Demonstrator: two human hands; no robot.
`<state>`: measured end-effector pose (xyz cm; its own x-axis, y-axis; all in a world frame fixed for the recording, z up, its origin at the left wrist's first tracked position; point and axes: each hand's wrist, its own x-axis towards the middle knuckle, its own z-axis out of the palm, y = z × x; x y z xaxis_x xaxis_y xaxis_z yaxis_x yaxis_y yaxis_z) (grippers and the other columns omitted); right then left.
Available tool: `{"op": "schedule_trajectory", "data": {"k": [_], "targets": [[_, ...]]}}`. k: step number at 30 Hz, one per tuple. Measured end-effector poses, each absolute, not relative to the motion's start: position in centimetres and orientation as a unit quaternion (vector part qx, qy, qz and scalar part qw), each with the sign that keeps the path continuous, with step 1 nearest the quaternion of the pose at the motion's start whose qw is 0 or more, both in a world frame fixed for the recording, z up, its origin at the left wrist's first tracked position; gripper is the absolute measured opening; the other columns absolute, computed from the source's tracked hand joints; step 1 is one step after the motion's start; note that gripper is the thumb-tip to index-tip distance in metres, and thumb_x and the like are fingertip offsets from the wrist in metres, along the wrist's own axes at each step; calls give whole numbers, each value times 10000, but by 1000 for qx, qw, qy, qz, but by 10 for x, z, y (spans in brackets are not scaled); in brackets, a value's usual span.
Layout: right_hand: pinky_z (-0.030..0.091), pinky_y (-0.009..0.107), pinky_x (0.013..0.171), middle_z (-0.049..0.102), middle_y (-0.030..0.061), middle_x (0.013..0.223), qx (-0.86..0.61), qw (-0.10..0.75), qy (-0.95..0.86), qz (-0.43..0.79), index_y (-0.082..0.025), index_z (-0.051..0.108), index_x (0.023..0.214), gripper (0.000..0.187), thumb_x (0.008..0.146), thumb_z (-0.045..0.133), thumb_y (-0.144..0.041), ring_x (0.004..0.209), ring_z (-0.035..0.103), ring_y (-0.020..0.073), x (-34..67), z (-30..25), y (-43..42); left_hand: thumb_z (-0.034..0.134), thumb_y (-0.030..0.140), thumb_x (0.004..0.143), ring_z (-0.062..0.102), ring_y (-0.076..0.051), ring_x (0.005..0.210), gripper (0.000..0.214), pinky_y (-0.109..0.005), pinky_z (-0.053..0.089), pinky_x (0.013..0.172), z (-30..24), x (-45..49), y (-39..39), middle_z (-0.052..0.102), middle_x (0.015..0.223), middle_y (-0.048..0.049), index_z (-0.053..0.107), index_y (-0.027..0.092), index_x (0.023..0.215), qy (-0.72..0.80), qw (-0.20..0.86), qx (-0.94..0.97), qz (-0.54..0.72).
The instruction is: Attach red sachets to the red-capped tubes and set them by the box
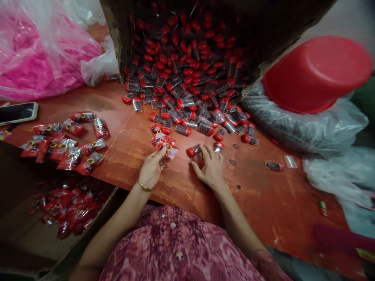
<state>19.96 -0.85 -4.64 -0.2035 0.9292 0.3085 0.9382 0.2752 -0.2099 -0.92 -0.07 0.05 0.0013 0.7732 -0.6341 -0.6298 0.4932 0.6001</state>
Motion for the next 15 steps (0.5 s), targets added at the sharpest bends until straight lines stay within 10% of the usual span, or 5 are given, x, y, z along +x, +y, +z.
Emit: {"op": "schedule_trajectory", "data": {"k": [9, 15], "targets": [[267, 452, 956, 615, 131, 1131, -552, 115, -825, -22, -172, 561, 1130, 314, 887, 406, -298, 961, 516, 256, 216, -52, 17, 809, 343, 524, 583, -80, 538, 296, -178, 430, 498, 2, -12, -4, 659, 614, 12, 625, 157, 663, 492, 715, 75, 490], [409, 368, 767, 655, 85, 805, -540, 235, -797, 133, -170, 606, 945, 273, 896, 387, -325, 742, 560, 207, 209, -44, 9, 811, 363, 515, 587, -82, 553, 308, -182, 438, 515, 3, -13, -5, 668, 628, 5, 639, 152, 657, 498, 710, 93, 489]]}}
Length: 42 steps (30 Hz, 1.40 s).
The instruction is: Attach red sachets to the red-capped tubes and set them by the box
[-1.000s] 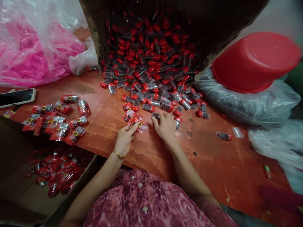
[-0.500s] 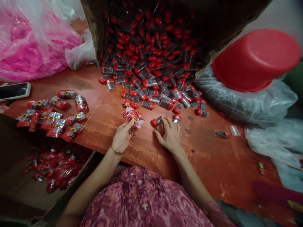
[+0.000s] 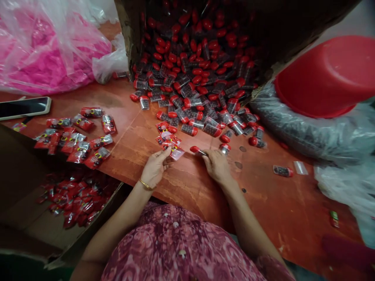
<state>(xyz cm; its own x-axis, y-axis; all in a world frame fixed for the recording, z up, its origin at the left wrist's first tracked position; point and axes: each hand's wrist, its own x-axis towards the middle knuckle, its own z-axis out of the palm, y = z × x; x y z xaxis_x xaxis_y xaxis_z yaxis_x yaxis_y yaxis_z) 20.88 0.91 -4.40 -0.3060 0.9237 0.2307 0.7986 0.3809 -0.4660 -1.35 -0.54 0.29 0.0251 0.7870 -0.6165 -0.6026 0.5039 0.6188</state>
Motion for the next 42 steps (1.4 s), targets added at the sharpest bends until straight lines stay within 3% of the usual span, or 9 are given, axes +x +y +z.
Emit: {"op": "schedule_trajectory", "data": {"k": [3, 5, 12, 18, 23, 28, 34, 37, 42], "targets": [[392, 267, 533, 567, -2, 592, -525, 337, -713, 320, -189, 616, 894, 293, 887, 401, -388, 522, 491, 140, 200, -26, -12, 821, 402, 474, 583, -78, 549, 357, -177, 436, 520, 3, -14, -6, 674, 634, -2, 649, 144, 653, 510, 697, 108, 493], [351, 238, 460, 518, -28, 534, -508, 366, -652, 427, -189, 624, 803, 317, 858, 440, -442, 445, 426, 107, 192, -12, -24, 819, 422, 461, 582, -79, 548, 376, -179, 434, 527, 3, -12, -5, 674, 632, -7, 656, 139, 646, 520, 688, 125, 491], [267, 204, 368, 455, -59, 428, -524, 334, -530, 577, -178, 579, 613, 362, 706, 589, -528, 354, 341, 62, 170, 5, -27, 780, 433, 533, 558, -83, 563, 349, -213, 445, 607, 0, -7, -8, 653, 608, -4, 673, 120, 645, 513, 661, 235, 496], [266, 194, 354, 452, -63, 426, -527, 357, -510, 578, -184, 552, 603, 367, 682, 598, -540, 351, 355, 60, 165, 3, -24, 777, 408, 545, 561, -90, 590, 320, -222, 446, 625, 2, -9, -9, 655, 618, -3, 670, 122, 640, 516, 643, 278, 493], [257, 188, 350, 480, -56, 435, -534, 363, -521, 559, -178, 547, 657, 363, 747, 543, -529, 341, 358, 54, 160, 0, -29, 790, 400, 529, 569, -83, 585, 343, -227, 463, 634, 4, -1, -8, 666, 650, 12, 662, 130, 697, 483, 669, 222, 519], [264, 188, 338, 530, -46, 487, -517, 369, -537, 555, -172, 568, 792, 361, 827, 459, -514, 328, 368, 53, 157, -9, -31, 852, 275, 410, 584, -72, 600, 402, -217, 465, 671, 3, 6, -8, 680, 681, 20, 644, 132, 724, 459, 686, 157, 543], [310, 190, 383, 538, -38, 561, -543, 437, -562, 445, -183, 577, 875, 282, 876, 447, -433, 400, 406, 62, 149, -26, -34, 849, 214, 414, 609, -96, 649, 372, -254, 461, 750, -1, 16, -12, 685, 694, 2, 646, 121, 711, 456, 684, 130, 554], [323, 192, 384, 519, -44, 559, -540, 462, -534, 459, -185, 560, 885, 291, 887, 418, -439, 398, 406, 64, 140, -28, -33, 844, 241, 433, 598, -88, 628, 367, -241, 459, 707, -1, 20, -13, 678, 685, 8, 654, 123, 724, 454, 678, 119, 567], [373, 196, 408, 499, -58, 529, -511, 421, -531, 529, -185, 548, 829, 307, 857, 446, -474, 404, 424, 69, 131, -22, -23, 830, 299, 467, 559, -67, 559, 326, -198, 428, 576, 0, 14, -9, 652, 623, 6, 650, 110, 662, 453, 689, 115, 555]]}}
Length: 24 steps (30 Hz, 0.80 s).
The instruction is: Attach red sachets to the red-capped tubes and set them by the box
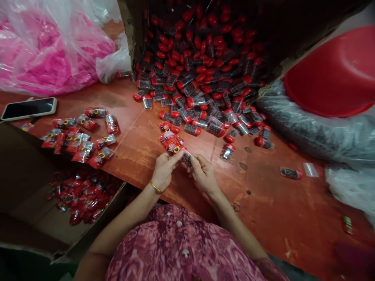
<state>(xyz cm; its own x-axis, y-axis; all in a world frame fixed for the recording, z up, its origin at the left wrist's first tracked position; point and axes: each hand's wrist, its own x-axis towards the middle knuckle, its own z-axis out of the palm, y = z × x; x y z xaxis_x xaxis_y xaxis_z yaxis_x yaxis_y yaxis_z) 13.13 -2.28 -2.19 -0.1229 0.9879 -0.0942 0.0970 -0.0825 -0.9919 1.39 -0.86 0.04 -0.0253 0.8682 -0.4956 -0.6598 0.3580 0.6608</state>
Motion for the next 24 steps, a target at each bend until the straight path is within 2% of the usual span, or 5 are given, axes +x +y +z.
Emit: {"op": "schedule_trajectory", "data": {"k": [6, 9, 15, 20, 24], "targets": [[381, 201, 446, 492, -47, 552, -530, 425, -553, 483, -183, 555, 793, 312, 869, 434, -460, 460, 442, 78, 124, -18, -13, 829, 291, 452, 521, -64, 541, 322, -201, 416, 568, -1, 8, -4, 629, 600, 19, 654, 117, 659, 449, 682, 172, 551], [375, 206, 428, 483, -49, 545, -513, 412, -550, 514, -185, 541, 770, 318, 868, 433, -467, 441, 432, 80, 121, -19, -12, 816, 319, 481, 507, -65, 539, 307, -200, 405, 552, -1, 7, -3, 614, 592, 19, 641, 122, 639, 446, 673, 186, 561], [378, 208, 435, 490, -49, 564, -505, 448, -539, 504, -189, 547, 819, 298, 873, 434, -460, 443, 435, 78, 112, -27, -20, 797, 441, 488, 477, -71, 426, 407, -205, 362, 405, 1, 8, -2, 565, 515, 19, 636, 110, 662, 443, 689, 183, 544], [370, 214, 385, 473, -61, 546, -504, 446, -486, 558, -192, 523, 803, 329, 857, 427, -502, 375, 389, 71, 102, -23, -17, 743, 529, 537, 415, -79, 295, 439, -209, 282, 304, 1, 13, -6, 439, 377, 65, 597, 131, 653, 460, 700, 194, 511], [441, 227, 517, 572, 3, 697, -535, 483, -512, 468, -187, 558, 829, 290, 856, 457, -458, 567, 513, 105, 97, -22, -16, 748, 514, 548, 389, -40, 332, 415, -192, 289, 336, -5, 15, -7, 454, 414, 62, 592, 139, 630, 463, 680, 172, 542]]}}
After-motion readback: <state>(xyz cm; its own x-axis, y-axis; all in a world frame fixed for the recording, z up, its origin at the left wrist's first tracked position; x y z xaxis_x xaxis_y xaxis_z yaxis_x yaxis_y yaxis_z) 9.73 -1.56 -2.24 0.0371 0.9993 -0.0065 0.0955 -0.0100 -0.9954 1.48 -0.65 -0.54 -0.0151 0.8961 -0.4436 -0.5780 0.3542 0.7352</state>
